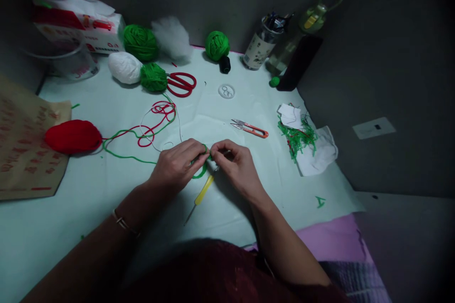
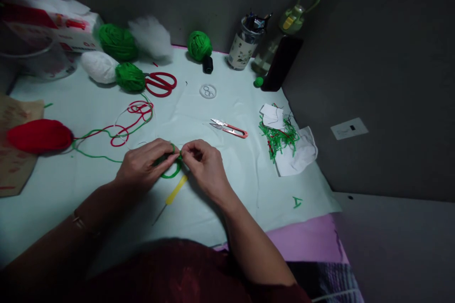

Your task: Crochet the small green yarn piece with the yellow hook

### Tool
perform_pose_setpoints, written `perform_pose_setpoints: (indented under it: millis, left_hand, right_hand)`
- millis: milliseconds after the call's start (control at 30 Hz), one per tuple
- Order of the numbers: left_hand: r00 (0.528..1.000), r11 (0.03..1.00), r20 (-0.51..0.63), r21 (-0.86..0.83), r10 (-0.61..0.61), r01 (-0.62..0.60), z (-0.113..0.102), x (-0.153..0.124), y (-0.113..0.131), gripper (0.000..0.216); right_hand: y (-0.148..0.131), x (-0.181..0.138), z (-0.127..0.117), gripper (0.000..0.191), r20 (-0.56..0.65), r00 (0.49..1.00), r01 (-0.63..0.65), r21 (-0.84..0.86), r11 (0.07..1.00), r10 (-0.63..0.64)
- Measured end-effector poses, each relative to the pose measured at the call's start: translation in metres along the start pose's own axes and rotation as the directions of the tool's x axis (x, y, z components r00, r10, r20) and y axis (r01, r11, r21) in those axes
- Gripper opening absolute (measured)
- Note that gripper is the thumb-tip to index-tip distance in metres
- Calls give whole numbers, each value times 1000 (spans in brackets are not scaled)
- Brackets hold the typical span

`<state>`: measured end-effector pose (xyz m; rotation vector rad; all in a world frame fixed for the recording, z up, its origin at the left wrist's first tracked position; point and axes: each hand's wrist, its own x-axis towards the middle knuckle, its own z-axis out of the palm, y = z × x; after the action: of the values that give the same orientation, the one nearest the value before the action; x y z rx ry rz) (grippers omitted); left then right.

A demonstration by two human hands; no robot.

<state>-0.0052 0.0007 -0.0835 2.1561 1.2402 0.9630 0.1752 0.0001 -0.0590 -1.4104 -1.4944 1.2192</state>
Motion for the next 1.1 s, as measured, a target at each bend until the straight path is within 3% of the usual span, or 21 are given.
perform_pose_setpoints:
  millis: [100, 267, 633, 767, 867, 1100]
  left_hand:
    - [992, 985, -26, 124, 120, -116, 1, -1, -2, 15]
    - [926, 919, -116, 217, 360, -330, 2, 1, -4, 11]
    - [922, 914, -79, 190, 379, -359, 2, 1, -7, 9]
    - [965, 960, -50, 126, 257, -249, 5, 1, -9, 9]
    - [992, 991, -40, 60, 120, -118, 6, 1, -7, 9]
    - [983, 972, -9, -150, -185, 182, 6, 4, 4, 6]
  right_hand:
    - [-1, 1, -2, 10, 27, 999, -47, 27, 999, 47]
    - [-3, 1, -6, 14, 98, 988, -122, -2, 992, 122]
    - [-6, -2, -13, 12, 179, 976, 179, -353, 918, -121]
    - [-5, -3, -13, 12, 213, 956, 278, -425, 861, -203]
    - [-5, -4, -11, 9, 187, 959, 274, -416, 867, -213]
    - [-6, -5, -6, 7, 112, 966, 260, -376, 889, -234]
